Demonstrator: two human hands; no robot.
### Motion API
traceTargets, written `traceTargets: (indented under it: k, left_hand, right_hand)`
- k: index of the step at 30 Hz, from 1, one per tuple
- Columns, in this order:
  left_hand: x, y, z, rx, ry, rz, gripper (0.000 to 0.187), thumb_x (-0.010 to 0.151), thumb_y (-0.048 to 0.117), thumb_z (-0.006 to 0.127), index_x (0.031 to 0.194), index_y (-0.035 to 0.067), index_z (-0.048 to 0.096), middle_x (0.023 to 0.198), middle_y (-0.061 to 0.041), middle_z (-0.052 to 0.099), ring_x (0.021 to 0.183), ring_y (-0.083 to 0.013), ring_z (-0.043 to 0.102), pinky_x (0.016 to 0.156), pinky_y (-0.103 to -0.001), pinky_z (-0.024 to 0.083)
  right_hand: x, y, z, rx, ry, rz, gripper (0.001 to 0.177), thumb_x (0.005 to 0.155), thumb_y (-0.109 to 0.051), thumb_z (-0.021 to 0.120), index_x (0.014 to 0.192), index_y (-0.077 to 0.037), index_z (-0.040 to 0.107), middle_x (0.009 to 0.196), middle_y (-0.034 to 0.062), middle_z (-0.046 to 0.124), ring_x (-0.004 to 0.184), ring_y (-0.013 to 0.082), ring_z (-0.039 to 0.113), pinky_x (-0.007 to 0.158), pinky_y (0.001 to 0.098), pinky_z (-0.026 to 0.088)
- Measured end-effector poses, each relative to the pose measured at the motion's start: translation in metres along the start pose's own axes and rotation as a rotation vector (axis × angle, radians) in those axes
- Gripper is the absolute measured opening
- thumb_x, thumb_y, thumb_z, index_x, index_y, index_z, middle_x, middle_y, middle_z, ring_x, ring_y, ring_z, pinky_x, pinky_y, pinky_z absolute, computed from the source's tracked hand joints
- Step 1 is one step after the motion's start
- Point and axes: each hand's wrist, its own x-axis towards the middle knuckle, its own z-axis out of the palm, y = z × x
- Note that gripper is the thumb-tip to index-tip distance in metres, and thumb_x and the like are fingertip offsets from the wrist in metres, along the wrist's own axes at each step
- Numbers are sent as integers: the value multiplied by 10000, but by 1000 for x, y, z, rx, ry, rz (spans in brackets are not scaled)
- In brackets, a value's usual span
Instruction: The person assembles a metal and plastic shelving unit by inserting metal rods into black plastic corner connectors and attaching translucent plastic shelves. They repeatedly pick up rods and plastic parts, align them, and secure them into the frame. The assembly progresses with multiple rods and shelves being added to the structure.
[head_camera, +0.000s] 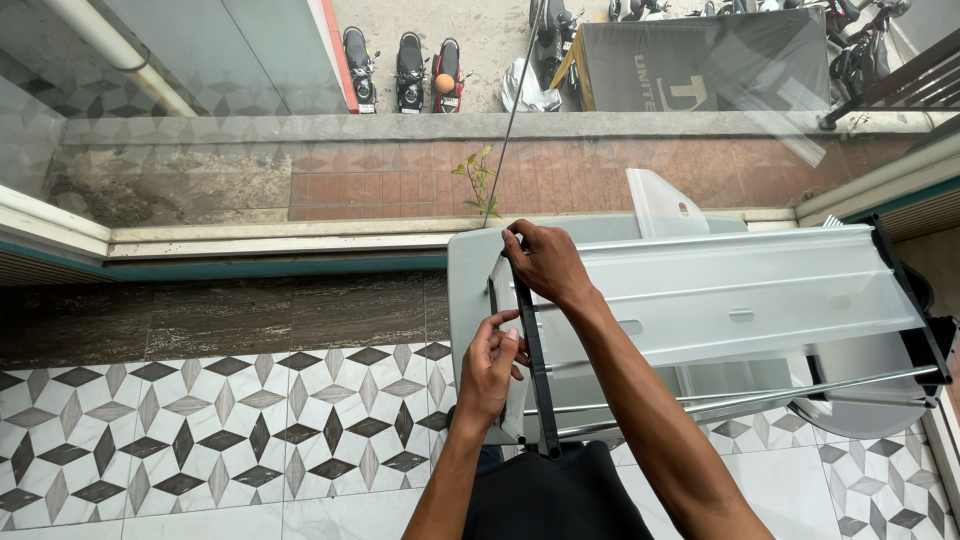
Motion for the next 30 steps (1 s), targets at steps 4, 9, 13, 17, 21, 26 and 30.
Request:
traceTargets:
  k: [4,9,13,17,21,26,30]
  left_hand:
    - [-9,21,10,-48,-43,-101,678,948,258,637,1494,2,328,813,-107,692,739,-148,693,670,-296,590]
    - [-9,23,26,-218,-42,-155,571,997,237,552,1484,13,356,1046,-131,623,894,-163,674,739,-375,663]
    - [-19,28,27,-471,-46,-226,516,957,215,516,1401,41,317,1136,-104,604,931,-204,732,753,-442,645]
    - [-37,25,30,-662,-7,-109,496,1016,156,545,1455,36,347,1060,-101,581,870,-172,688,694,-445,626]
    - [-48,24,25,-637,27,-44,515,1022,154,558,1469,17,343,991,-73,611,822,-137,696,661,-422,664]
    - [-54,24,27,-504,50,-15,526,975,179,527,1437,24,329,991,-76,666,821,-192,759,618,-400,621]
    - [-75,12,34,-500,54,65,521,1063,128,533,1534,25,336,1112,-119,655,945,-233,690,791,-506,619]
  right_hand:
    - [-4,-15,-8,53,-40,50,247,1019,-239,605,1031,-13,704,746,160,736,643,292,740,590,394,564]
    - [-50,-39,-38,99,195,-171,166,964,-89,647,1095,1,691,1041,172,720,934,325,720,797,404,574]
    - [-140,-24,-75,165,388,-27,146,947,-32,616,1072,-34,691,1057,115,711,973,233,726,834,336,585]
    - [-249,34,-87,271,854,302,76,1012,-14,592,1074,-21,636,986,70,591,914,153,578,831,275,513]
    - [-321,97,-88,753,1252,806,368,1004,-92,635,1335,-75,475,1125,71,489,972,188,462,720,304,430]
    - [-327,113,-89,1591,919,733,431,975,-289,500,1381,-168,423,1169,117,612,1079,294,651,816,497,576]
    - [-312,98,-103,1543,799,622,570,1018,-206,469,1541,-282,256,1122,135,632,1016,281,672,846,510,584]
